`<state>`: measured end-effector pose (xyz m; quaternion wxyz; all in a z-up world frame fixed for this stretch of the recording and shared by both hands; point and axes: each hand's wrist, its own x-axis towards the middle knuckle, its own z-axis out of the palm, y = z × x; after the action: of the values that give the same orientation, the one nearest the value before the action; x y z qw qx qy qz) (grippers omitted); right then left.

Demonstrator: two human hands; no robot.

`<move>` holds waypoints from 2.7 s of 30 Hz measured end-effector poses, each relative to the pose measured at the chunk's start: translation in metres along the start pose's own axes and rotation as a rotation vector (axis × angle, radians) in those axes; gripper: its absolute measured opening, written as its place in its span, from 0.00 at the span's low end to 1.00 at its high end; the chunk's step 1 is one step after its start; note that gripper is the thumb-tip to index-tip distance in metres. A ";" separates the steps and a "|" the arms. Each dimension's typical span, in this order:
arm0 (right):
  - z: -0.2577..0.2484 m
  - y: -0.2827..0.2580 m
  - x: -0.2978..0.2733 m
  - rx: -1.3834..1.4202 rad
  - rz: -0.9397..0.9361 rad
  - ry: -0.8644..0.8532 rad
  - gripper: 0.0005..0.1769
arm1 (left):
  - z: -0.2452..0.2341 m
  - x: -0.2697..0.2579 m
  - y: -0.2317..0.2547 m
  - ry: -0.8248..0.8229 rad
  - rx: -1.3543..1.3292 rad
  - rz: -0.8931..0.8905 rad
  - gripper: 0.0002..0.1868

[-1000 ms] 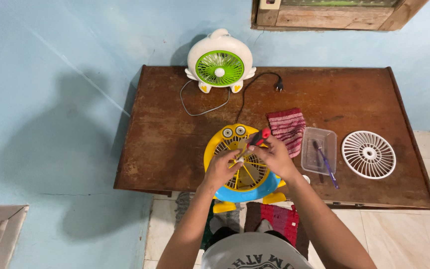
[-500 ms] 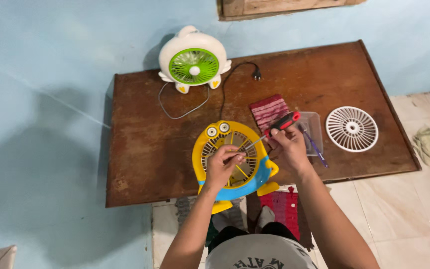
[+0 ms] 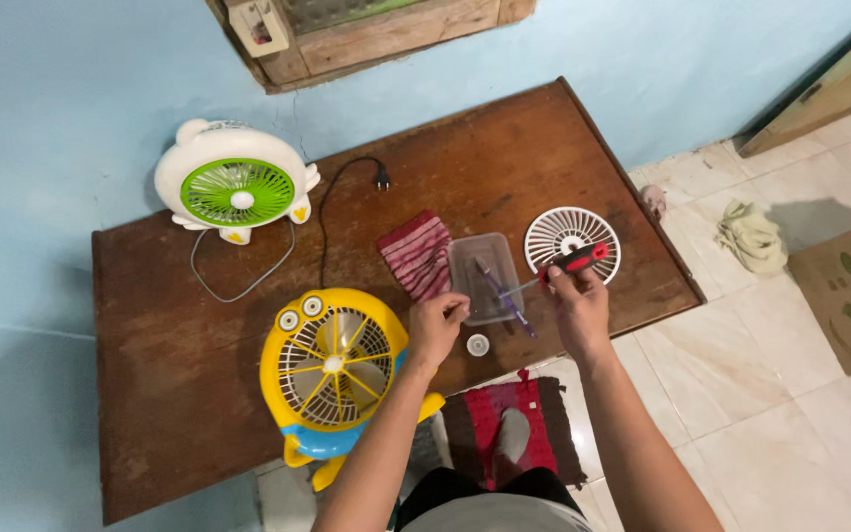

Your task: The person disassembles two small desktop fans on a wooden table, using a screwdriver to remove screws from the fan grilles and central hubs. They remove the front grilles and central caps, then reassemble the components.

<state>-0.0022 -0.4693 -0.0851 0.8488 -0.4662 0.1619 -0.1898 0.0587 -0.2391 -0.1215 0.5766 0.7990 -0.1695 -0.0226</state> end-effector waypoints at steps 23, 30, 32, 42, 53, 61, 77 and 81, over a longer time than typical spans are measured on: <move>-0.024 0.009 0.059 -0.275 0.115 -0.401 0.12 | 0.060 -0.019 -0.005 0.001 -0.215 -0.218 0.16; 0.030 0.016 0.042 -0.042 0.247 -0.498 0.08 | 0.032 -0.060 0.008 0.300 -0.605 -0.168 0.14; 0.045 0.021 0.033 0.017 0.272 -0.527 0.08 | 0.022 -0.066 0.007 0.394 -0.618 -0.180 0.09; 0.125 0.068 -0.015 0.152 0.285 -0.446 0.08 | -0.085 -0.124 -0.011 0.494 -0.654 -0.374 0.10; 0.199 0.101 -0.069 -0.585 -0.191 -0.745 0.11 | -0.182 -0.111 0.002 0.420 -0.299 -0.096 0.12; 0.223 0.096 -0.094 -0.838 -0.305 -0.741 0.14 | -0.216 -0.087 0.050 0.210 -0.139 0.147 0.19; 0.212 0.112 -0.086 -0.923 -0.381 -0.854 0.20 | -0.224 -0.077 0.056 0.185 0.137 0.388 0.12; 0.215 0.111 -0.088 -0.936 -0.317 -0.824 0.20 | -0.222 -0.079 0.055 0.260 0.226 0.369 0.15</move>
<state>0.0362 -0.2163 -0.0607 0.5098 -0.8403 -0.1826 -0.0276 0.0227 -0.0284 -0.0093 0.4948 0.8102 -0.2383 0.2050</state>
